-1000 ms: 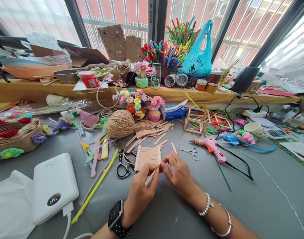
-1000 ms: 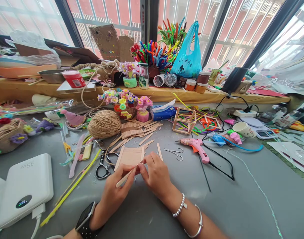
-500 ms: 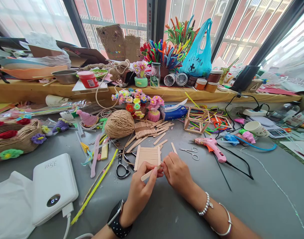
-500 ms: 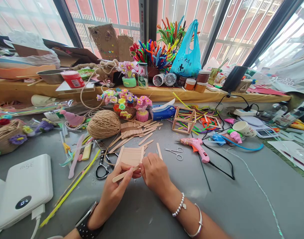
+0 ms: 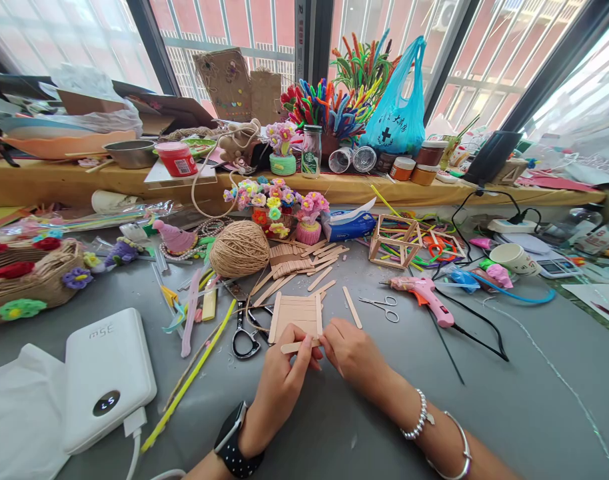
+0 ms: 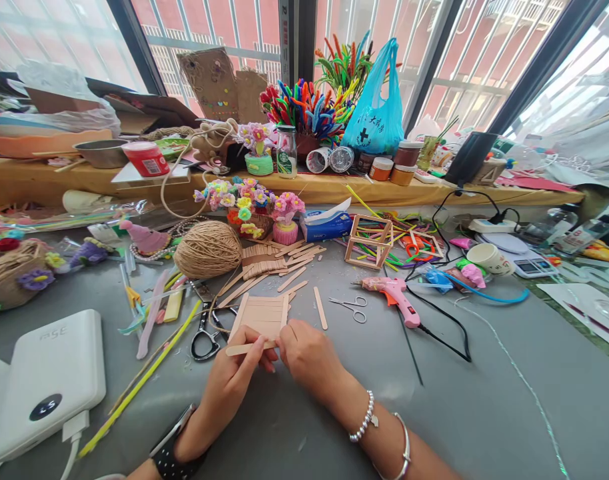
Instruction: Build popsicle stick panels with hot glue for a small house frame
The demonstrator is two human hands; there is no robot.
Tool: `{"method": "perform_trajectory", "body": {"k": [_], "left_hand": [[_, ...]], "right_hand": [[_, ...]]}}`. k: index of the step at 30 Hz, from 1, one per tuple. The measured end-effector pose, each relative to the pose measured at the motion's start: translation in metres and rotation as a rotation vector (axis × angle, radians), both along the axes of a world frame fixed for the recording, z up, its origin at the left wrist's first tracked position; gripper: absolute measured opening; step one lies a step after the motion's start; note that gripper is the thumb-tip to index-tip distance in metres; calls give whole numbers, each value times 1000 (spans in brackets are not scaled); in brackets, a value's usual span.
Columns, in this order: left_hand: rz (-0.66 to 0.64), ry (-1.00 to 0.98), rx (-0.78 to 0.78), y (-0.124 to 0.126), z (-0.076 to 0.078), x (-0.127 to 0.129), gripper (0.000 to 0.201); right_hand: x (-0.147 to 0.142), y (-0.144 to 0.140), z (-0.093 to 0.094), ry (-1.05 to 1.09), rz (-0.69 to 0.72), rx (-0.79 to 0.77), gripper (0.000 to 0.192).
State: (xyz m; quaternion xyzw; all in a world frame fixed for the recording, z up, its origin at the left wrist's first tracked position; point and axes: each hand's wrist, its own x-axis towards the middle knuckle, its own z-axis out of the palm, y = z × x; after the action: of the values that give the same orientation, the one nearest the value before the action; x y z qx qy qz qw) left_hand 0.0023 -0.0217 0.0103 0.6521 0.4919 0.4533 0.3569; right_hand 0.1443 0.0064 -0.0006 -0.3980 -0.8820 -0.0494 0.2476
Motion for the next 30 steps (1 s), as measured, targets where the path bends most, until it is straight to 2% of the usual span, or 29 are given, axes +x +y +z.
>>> {"method": "perform_trajectory", "body": {"k": [4, 9, 13, 18, 23, 30], "left_hand": [[82, 286, 219, 0, -4, 0, 18], [39, 600, 561, -1, -9, 3, 15], [13, 776, 721, -3, -12, 5, 19], [-39, 862, 792, -5, -15, 5, 22], [-52, 839, 800, -6, -13, 6, 21], [-43, 799, 774, -5, -11, 8, 17]], "right_hand": [[-1, -4, 1, -11, -37, -57, 29], [-1, -8, 1, -5, -92, -100, 23], [1, -9, 1, 29, -102, -162, 18], [2, -10, 6, 19, -109, -252, 15], [2, -12, 8, 45, -114, -322, 16], [-1, -12, -1, 120, -102, -231, 16]]}}
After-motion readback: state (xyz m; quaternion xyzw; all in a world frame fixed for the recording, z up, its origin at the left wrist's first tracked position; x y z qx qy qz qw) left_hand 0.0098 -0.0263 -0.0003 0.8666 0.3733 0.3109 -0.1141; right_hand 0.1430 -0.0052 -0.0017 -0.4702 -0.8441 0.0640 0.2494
